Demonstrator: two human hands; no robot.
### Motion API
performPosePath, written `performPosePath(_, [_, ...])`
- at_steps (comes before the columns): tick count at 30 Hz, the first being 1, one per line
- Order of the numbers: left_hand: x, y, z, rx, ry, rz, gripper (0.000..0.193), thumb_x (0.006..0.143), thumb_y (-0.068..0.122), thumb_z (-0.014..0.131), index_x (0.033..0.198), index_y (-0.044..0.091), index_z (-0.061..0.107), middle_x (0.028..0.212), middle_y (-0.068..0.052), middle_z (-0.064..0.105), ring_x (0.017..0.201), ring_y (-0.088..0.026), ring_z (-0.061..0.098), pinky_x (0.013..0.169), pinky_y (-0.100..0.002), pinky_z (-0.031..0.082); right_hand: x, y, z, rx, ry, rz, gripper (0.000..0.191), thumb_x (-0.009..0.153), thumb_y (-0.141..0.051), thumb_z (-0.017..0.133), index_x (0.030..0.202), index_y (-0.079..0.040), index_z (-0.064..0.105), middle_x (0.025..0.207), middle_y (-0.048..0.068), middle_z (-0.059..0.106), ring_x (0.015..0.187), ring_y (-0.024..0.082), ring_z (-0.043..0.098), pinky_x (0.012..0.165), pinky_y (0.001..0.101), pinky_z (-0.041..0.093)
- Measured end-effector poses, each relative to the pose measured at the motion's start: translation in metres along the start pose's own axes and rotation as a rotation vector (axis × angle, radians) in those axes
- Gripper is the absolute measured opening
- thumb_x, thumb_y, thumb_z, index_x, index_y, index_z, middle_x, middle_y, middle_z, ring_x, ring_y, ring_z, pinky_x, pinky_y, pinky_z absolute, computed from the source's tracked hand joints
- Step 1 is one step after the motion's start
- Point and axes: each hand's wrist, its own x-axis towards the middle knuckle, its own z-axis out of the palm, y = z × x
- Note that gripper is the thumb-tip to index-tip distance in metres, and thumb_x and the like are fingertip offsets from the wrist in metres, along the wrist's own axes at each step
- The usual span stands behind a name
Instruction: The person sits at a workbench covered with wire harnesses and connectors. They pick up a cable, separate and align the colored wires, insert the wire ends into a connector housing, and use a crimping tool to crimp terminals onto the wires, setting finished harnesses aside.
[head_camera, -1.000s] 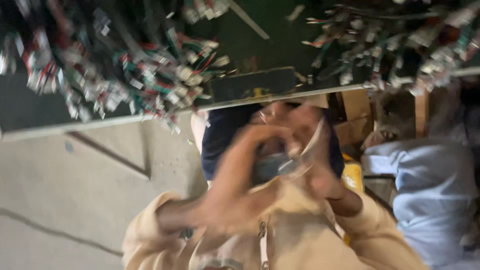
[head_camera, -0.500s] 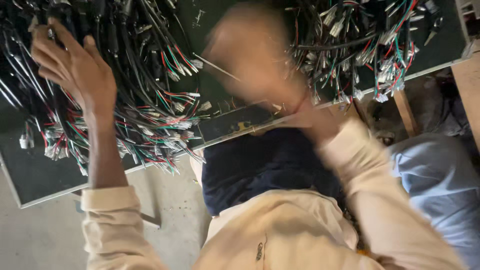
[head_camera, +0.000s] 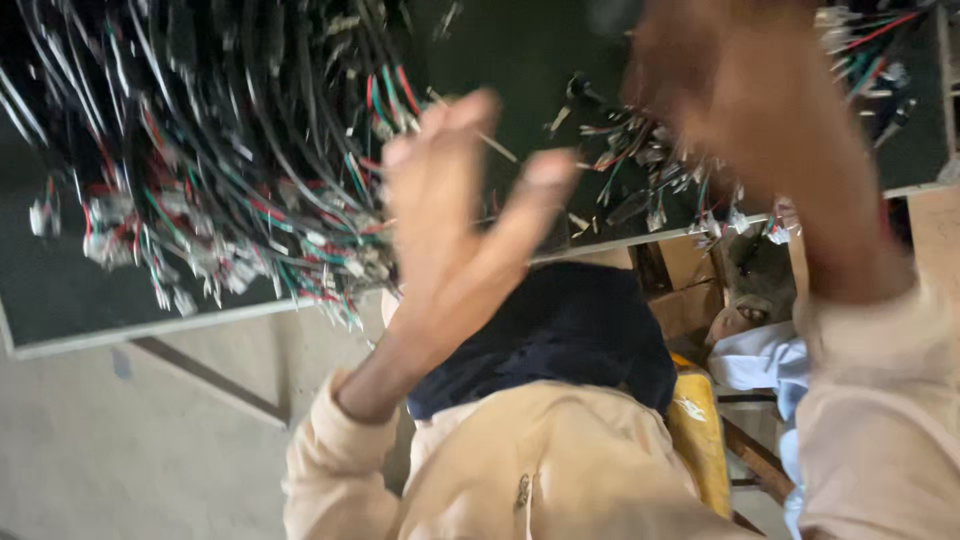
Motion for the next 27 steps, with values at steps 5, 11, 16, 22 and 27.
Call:
performPosePath(5, [-0.019, 0.018, -0.003, 0.118, -0.240, 0.225, 0.041, 0.106, 0.033, 0.076, 0.132, 0.003, 0.066, 0.082, -0.001, 0.052, 0.082, -0.019, 0.056, 0.103, -0.049, 0.049, -0.105, -0.018, -0.026, 0.155, -0.270, -0.246, 0.046, 0.076, -0.030, 0.082, 0.121, -0.020, 0.079, 0.061, 0.006, 0.053, 0.059, 0.026, 0.053, 0.061, 0.0468, 0.044])
performPosePath(11, [-0.129, 0.049, 0.022, -0.476, -0.304, -0.118, 0.036, 0.099, 0.024, 0.073, 0.127, 0.004, 0.065, 0.084, -0.004, 0.057, 0.079, -0.017, 0.057, 0.085, -0.038, 0.050, -0.164, -0.026, 0.025, 0.361, -0.182, -0.157, 0.031, 0.085, -0.024, 0.082, 0.115, -0.017, 0.076, 0.086, 0.004, 0.067, 0.074, 0.019, 0.063, 0.064, 0.0327, 0.048])
performPosePath(16, [-0.161, 0.074, 0.047, -1.222, -0.286, -0.674, 0.016, 0.116, 0.022, 0.062, 0.114, 0.007, 0.066, 0.091, -0.005, 0.067, 0.080, -0.010, 0.059, 0.076, -0.025, 0.051, -0.152, -0.077, 0.095, 1.221, -0.188, 0.274, 0.023, 0.094, 0.000, 0.066, 0.114, -0.011, 0.063, 0.128, 0.004, 0.059, 0.097, 0.013, 0.068, 0.080, 0.0253, 0.057])
performPosePath(22, [-0.175, 0.068, 0.050, -1.417, -0.150, -1.235, 0.028, 0.112, 0.019, 0.049, 0.133, 0.003, 0.058, 0.085, -0.001, 0.062, 0.062, -0.005, 0.051, 0.052, -0.021, 0.040, -0.172, -0.107, 0.148, 1.475, -0.151, 0.757, 0.022, 0.092, 0.001, 0.070, 0.114, 0.001, 0.067, 0.097, 0.005, 0.068, 0.079, 0.011, 0.068, 0.070, 0.0255, 0.057])
performPosePath(27, [-0.172, 0.074, 0.039, -1.601, -0.202, -1.258, 0.035, 0.111, 0.022, 0.050, 0.144, 0.009, 0.051, 0.089, 0.000, 0.059, 0.063, -0.003, 0.042, 0.054, -0.020, 0.032, -0.172, -0.108, 0.154, 1.728, -0.188, 0.597, 0.018, 0.102, -0.007, 0.065, 0.117, 0.003, 0.071, 0.092, 0.006, 0.068, 0.078, 0.011, 0.063, 0.071, 0.0243, 0.051])
